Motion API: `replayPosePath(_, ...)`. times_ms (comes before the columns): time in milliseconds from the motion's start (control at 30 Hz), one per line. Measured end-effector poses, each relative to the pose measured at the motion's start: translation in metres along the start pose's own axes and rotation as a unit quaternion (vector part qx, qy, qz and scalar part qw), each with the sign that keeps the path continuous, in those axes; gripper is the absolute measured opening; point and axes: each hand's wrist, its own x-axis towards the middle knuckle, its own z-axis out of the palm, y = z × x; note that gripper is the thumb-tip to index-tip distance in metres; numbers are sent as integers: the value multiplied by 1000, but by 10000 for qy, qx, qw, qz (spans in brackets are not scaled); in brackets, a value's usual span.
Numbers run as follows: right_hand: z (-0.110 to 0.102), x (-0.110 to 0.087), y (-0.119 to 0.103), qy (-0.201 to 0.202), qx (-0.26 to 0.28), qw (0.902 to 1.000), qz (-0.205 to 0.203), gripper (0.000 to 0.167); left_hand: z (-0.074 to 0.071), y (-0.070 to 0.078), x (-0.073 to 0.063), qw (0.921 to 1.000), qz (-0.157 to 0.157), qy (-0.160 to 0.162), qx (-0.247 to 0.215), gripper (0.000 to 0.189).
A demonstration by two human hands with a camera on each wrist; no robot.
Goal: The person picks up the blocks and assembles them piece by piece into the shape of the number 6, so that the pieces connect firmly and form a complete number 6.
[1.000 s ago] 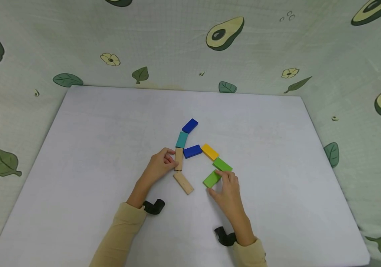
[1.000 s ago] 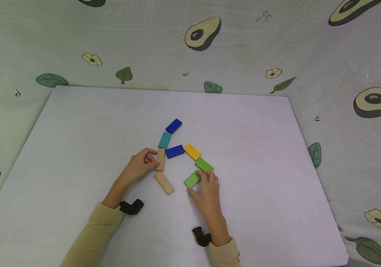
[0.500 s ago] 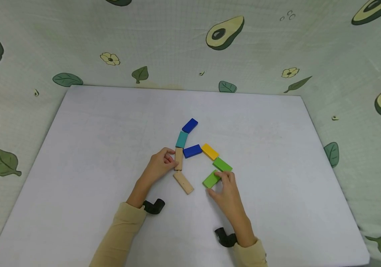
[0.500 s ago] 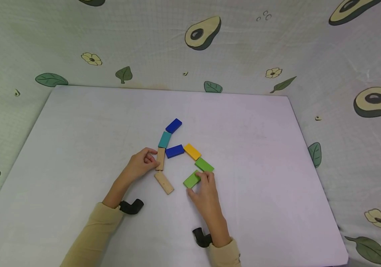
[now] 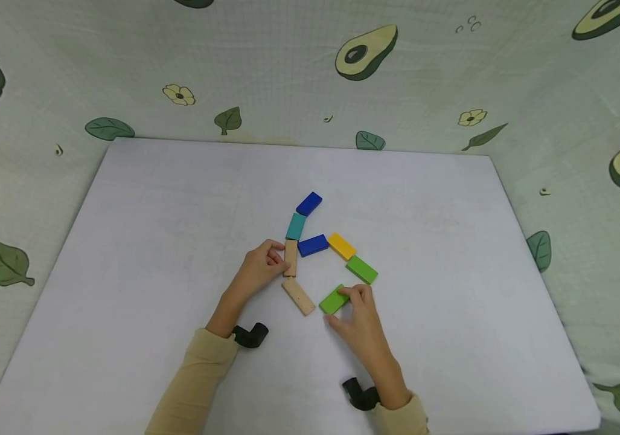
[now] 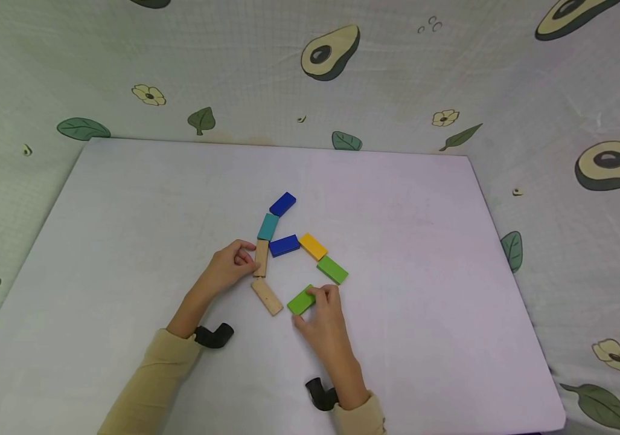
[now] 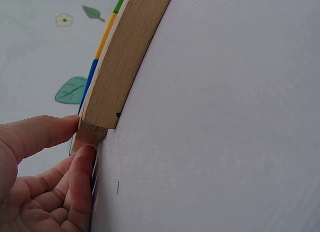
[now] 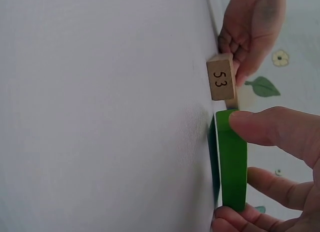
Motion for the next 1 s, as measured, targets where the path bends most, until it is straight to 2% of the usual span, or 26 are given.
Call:
replayPosePath(200, 3, -2, -3, 52, -120, 9997, -230, 51, 0, 0, 0, 10000, 4, 6, 13, 38)
replayPosePath(400, 6, -3, -6, 186, -503, 9973, -495, 52, 0, 0, 0, 10000, -5, 20, 78, 38)
replayPosePath(633, 7, -3, -7, 264, -748, 9951, -590, 54, 0, 0, 0, 10000, 13, 16, 77, 39)
replayPosePath(767, 4, -2, -6, 179, -750, 9957, -506, 52, 0, 0, 0, 10000, 15, -5, 48, 40)
replayPosePath(1000, -11, 3, -3, 181, -301, 9991, -228, 43, 0, 1, -1, 10000, 12, -10, 14, 40)
